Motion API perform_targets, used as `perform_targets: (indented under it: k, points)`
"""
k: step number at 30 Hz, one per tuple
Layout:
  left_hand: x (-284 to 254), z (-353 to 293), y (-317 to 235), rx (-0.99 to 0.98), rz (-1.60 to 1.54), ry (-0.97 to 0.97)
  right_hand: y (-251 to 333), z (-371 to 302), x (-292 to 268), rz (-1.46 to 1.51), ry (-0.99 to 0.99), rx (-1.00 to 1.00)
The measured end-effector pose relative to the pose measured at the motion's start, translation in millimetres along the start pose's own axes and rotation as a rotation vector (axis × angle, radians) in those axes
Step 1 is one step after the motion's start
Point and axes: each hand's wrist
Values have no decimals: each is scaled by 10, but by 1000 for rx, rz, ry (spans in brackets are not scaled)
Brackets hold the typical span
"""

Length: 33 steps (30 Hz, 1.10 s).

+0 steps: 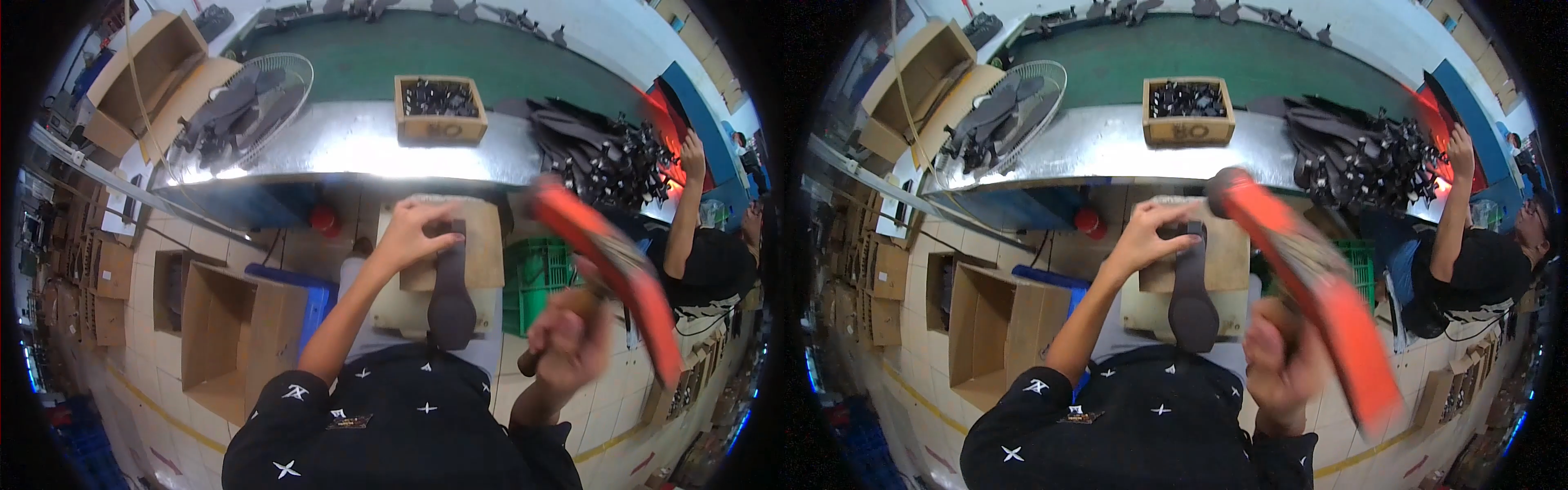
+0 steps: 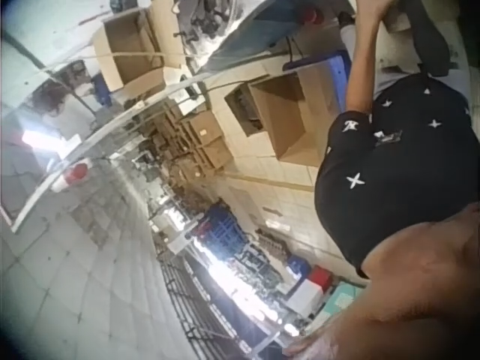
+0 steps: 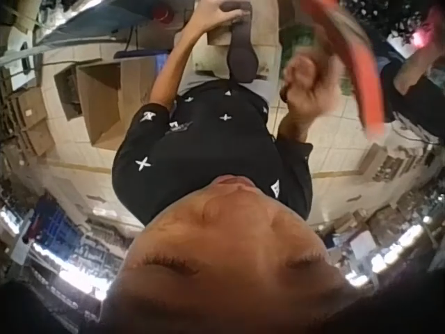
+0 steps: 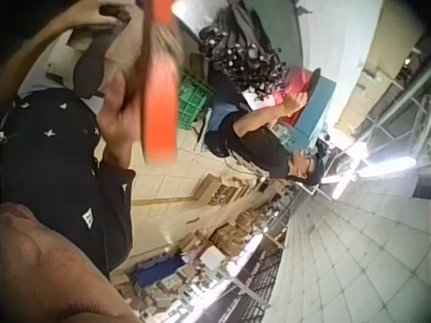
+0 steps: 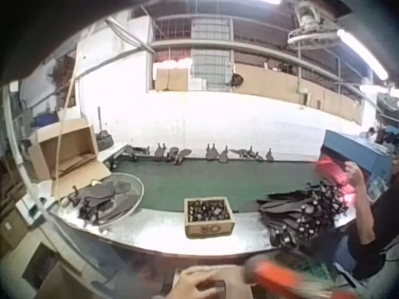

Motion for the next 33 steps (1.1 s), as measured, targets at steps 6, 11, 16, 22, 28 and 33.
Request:
perform_targets:
  k: [6, 11, 16, 22, 28, 33]
  points:
    - [99, -112, -53, -48, 266, -49, -900, 278, 188, -584, 304, 92]
    - [99, -99, -68, -127, 249, 47, -216, 70, -3, -30, 20, -7]
    - [39, -121, -125, -112, 340, 41, -820, 272, 181, -642, 404, 124]
    - [11, -17, -54, -107, 335, 49, -179, 144, -102, -121, 37, 94]
    - [130, -166, -66, -77, 298, -48, -939, 355, 129, -572, 330, -91]
    - [-13, -246, -220, 262, 157, -38, -629, 433, -4, -588, 301, -94]
Point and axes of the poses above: each hand's wrist, its own z-axis towards the middle knuckle, its own x-axis out of the palm, y = z × x, and after that the axes turned 8 degrees about y, right-handed
